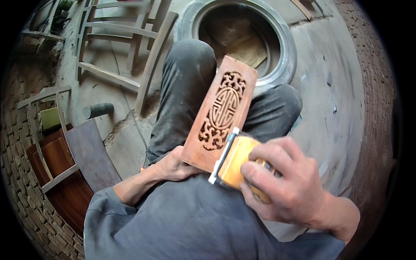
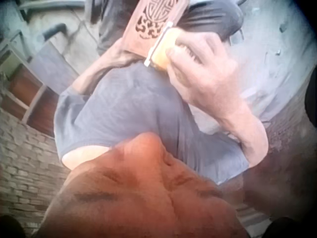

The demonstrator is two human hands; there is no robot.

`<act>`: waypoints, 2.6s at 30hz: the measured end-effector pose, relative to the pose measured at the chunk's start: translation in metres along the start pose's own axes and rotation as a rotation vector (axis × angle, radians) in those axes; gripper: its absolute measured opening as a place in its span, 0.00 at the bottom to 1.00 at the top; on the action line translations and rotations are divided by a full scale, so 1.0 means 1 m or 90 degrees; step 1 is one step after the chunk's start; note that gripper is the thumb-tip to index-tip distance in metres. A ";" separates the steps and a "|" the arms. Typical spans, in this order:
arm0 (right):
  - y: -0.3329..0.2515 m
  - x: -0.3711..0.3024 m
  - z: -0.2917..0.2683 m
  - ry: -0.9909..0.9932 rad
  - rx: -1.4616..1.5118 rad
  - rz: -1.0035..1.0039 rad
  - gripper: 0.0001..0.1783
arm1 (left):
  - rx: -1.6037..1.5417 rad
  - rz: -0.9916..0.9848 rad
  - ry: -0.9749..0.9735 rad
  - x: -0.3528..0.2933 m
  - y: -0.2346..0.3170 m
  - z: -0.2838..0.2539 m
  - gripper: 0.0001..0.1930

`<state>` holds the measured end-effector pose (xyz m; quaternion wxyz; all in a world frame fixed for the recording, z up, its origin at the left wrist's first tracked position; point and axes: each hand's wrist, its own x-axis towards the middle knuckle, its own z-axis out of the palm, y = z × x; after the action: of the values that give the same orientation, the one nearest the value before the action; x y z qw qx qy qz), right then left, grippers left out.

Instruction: The person applies glue to the edges of a carved wooden block, spreads it with a small tool, and then sands the surfaces and edges using a handheld electric sander. The person sits cross-legged on the floor during the task.

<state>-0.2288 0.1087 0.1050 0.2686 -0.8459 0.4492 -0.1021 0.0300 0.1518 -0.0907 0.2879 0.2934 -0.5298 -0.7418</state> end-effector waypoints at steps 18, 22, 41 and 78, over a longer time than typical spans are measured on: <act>0.020 0.012 -0.004 0.030 -0.062 0.015 0.20 | 0.048 0.054 -0.011 -0.002 -0.014 -0.001 0.17; 0.000 -0.001 0.000 -0.003 -0.035 -0.020 0.20 | 0.019 0.089 -0.026 0.000 -0.009 0.000 0.16; 0.013 0.022 -0.001 0.062 -0.105 0.003 0.19 | 0.120 0.136 -0.104 0.000 -0.001 -0.003 0.15; 0.096 0.096 -0.041 0.149 -0.184 0.092 0.14 | -0.194 -0.203 -0.136 0.001 0.036 0.004 0.44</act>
<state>-0.2579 -0.0277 0.0802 0.0967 -0.8237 0.5469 -0.1146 0.0303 0.1437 -0.0558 0.1508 0.2466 -0.3866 -0.8758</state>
